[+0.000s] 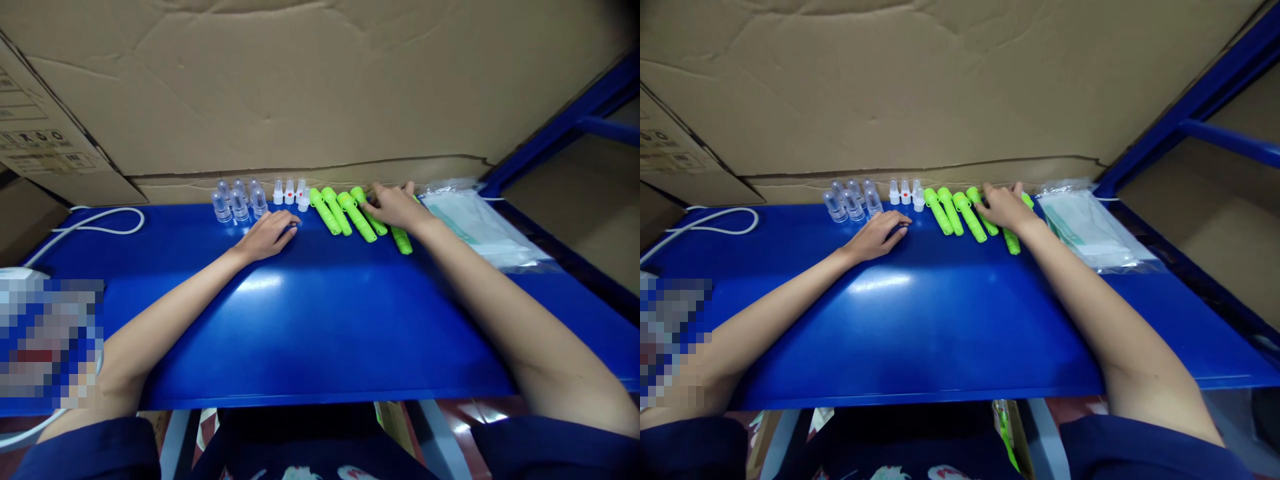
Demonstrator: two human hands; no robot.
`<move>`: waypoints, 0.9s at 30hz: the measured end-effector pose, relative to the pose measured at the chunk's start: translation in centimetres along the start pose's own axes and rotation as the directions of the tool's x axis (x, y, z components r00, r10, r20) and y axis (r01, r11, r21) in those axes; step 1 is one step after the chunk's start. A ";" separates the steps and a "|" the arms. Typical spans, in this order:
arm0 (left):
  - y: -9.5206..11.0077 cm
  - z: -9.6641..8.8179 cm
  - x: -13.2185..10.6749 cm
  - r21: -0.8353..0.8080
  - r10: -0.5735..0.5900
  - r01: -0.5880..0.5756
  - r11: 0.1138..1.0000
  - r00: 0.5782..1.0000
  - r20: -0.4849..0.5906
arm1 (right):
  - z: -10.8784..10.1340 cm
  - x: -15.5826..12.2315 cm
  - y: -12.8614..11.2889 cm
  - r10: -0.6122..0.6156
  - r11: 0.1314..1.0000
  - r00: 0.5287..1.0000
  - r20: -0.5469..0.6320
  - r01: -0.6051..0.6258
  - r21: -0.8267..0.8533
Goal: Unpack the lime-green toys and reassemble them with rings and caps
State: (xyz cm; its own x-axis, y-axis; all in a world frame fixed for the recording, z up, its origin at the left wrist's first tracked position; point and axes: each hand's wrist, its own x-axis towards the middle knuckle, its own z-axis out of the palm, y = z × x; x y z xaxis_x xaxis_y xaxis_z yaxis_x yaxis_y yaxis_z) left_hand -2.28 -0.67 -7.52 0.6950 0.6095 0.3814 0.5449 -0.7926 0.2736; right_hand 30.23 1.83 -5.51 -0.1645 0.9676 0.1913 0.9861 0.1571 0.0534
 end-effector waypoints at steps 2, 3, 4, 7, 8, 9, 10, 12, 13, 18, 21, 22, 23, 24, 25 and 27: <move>0.0 0.0 0.0 0.000 0.000 0.000 1.000 1.000 -0.002 | 0.0 0.0 0.0 0.002 1.000 1.000 0.012 -0.002 0.008; 0.0 0.0 0.0 0.000 0.001 -0.001 1.000 1.000 -0.002 | 0.1 0.0 -0.1 0.002 1.000 1.000 0.016 -0.002 0.009; 0.0 0.0 0.0 0.000 0.003 -0.003 1.000 1.000 -0.001 | 0.1 0.1 -0.1 0.003 1.000 1.000 0.020 -0.004 0.010; 0.0 -0.1 0.0 -0.001 0.001 -0.001 1.000 1.000 0.000 | 0.3 0.1 0.1 0.009 1.000 1.000 0.022 -0.009 0.006; 0.0 -0.1 0.0 -0.001 -0.001 0.001 1.000 1.000 0.001 | 0.4 0.2 0.1 0.010 1.000 1.000 0.021 -0.010 0.002; 0.0 -0.1 0.0 -0.001 -0.002 0.002 1.000 1.000 0.002 | 0.5 0.2 0.2 0.012 1.000 1.000 0.019 -0.012 -0.003; 0.0 -0.1 0.0 -0.002 -0.002 0.002 1.000 1.000 0.004 | 0.7 0.3 0.3 0.011 1.000 1.000 0.017 -0.011 -0.007; 0.0 -0.1 0.0 0.000 -0.001 0.001 1.000 1.000 0.008 | 0.9 0.3 0.4 0.010 1.000 1.000 0.014 -0.009 -0.018; 0.0 -0.1 0.0 0.002 -0.002 0.002 1.000 1.000 0.008 | 1.0 0.4 0.4 0.008 1.000 1.000 0.014 -0.007 -0.023; -0.1 0.0 0.0 0.009 0.008 -0.008 1.000 1.000 0.006 | 0.9 0.4 0.3 -0.002 0.999 1.000 0.016 0.002 -0.043; 0.0 0.0 0.0 0.011 0.011 -0.011 1.000 1.000 0.012 | 0.5 0.3 0.1 0.012 0.999 0.999 0.038 -0.011 -0.032; 0.0 -0.1 0.0 0.012 0.010 -0.010 1.000 1.000 0.013 | 0.3 0.2 0.0 0.015 1.000 0.999 0.052 -0.014 -0.025; 0.0 -0.1 0.0 0.014 0.009 -0.009 1.000 1.000 0.013 | 0.1 0.2 -0.1 0.018 1.000 0.998 0.065 -0.017 -0.019; 0.0 -0.1 0.0 0.017 0.009 -0.009 1.000 1.000 0.012 | -0.1 0.2 -0.2 0.020 1.000 0.997 0.076 -0.019 -0.015; 0.0 -0.1 -0.1 0.020 0.009 -0.009 1.000 1.000 0.013 | -0.2 0.1 -0.3 0.022 1.000 0.996 0.083 -0.021 -0.013; 0.0 -0.2 -0.1 0.025 0.009 -0.009 1.000 1.000 0.013 | -0.4 0.1 -0.3 0.028 1.000 0.995 0.091 -0.027 -0.013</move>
State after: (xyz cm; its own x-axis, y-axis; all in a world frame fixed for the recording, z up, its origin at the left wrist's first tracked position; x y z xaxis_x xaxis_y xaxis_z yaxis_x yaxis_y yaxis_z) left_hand -2.41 -0.76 -7.40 0.7057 0.6029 0.3721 0.5503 -0.7973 0.2479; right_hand 29.87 1.78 -5.07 -0.1344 0.9856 0.1027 0.9898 0.1287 0.0608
